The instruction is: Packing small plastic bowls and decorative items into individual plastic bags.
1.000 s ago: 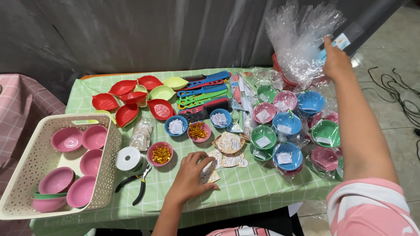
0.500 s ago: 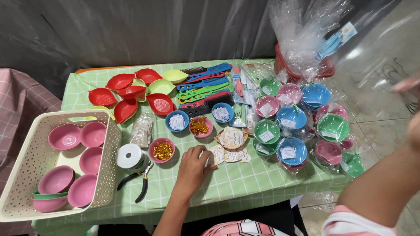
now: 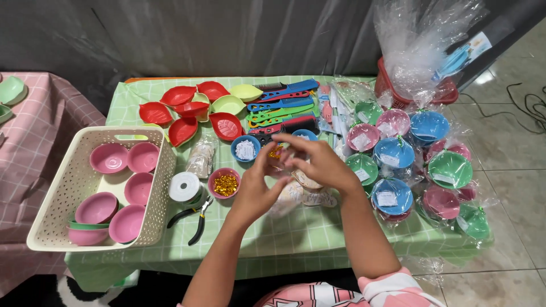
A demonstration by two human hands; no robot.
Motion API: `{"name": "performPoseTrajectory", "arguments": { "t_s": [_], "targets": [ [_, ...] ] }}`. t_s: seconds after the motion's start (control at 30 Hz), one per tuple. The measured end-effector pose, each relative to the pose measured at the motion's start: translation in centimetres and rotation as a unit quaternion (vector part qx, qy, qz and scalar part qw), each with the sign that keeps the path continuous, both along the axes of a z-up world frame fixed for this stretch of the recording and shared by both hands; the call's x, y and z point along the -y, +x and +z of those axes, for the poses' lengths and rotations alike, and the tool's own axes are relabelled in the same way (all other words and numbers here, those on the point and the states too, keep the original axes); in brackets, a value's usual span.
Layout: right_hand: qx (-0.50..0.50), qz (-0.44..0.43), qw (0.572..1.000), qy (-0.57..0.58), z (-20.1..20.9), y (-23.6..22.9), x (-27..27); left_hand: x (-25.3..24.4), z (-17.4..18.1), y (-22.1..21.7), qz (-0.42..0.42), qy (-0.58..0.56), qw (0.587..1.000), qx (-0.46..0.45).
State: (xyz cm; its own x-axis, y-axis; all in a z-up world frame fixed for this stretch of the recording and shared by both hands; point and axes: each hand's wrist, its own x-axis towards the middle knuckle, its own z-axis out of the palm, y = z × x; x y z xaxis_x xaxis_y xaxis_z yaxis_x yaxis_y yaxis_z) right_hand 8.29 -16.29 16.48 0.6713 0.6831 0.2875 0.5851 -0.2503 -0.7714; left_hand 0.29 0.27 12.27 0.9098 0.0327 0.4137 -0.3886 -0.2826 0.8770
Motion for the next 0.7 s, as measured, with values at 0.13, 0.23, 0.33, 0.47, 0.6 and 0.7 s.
{"name": "performPoseTrajectory", "arguments": {
  "t_s": [0.13, 0.23, 0.33, 0.47, 0.6, 0.7],
  "targets": [
    [-0.04, -0.092, 0.97, 0.222, -2.6, 3.1, -0.5, -0.2, -0.7, 4.0, 0.06, -0.027, 0.998, 0.023],
    [-0.089, -0.107, 0.94, 0.311, -4.8, 4.8, 0.3, -0.6, -1.6, 6.3, -0.026, -0.149, 0.989, -0.009],
    [-0.079, -0.121, 0.938, 0.314, -5.8, 4.4, 0.7, -0.7, -2.9, 6.9, -0.078, -0.169, 0.981, -0.046],
    [0.016, -0.22, 0.938, 0.269, -9.1, 0.0, 2.3, -2.0, -3.6, 5.7, -0.087, -0.177, 0.976, -0.091],
    [0.144, -0.324, 0.935, -0.01, -14.0, -5.1, 5.5, -4.5, -3.5, 3.6, -0.139, -0.041, 0.97, -0.194],
    [0.123, -0.303, 0.93, -0.17, -14.5, -7.9, 6.6, -4.6, -2.3, 1.5, -0.141, 0.127, 0.952, -0.24]
  ]
}}
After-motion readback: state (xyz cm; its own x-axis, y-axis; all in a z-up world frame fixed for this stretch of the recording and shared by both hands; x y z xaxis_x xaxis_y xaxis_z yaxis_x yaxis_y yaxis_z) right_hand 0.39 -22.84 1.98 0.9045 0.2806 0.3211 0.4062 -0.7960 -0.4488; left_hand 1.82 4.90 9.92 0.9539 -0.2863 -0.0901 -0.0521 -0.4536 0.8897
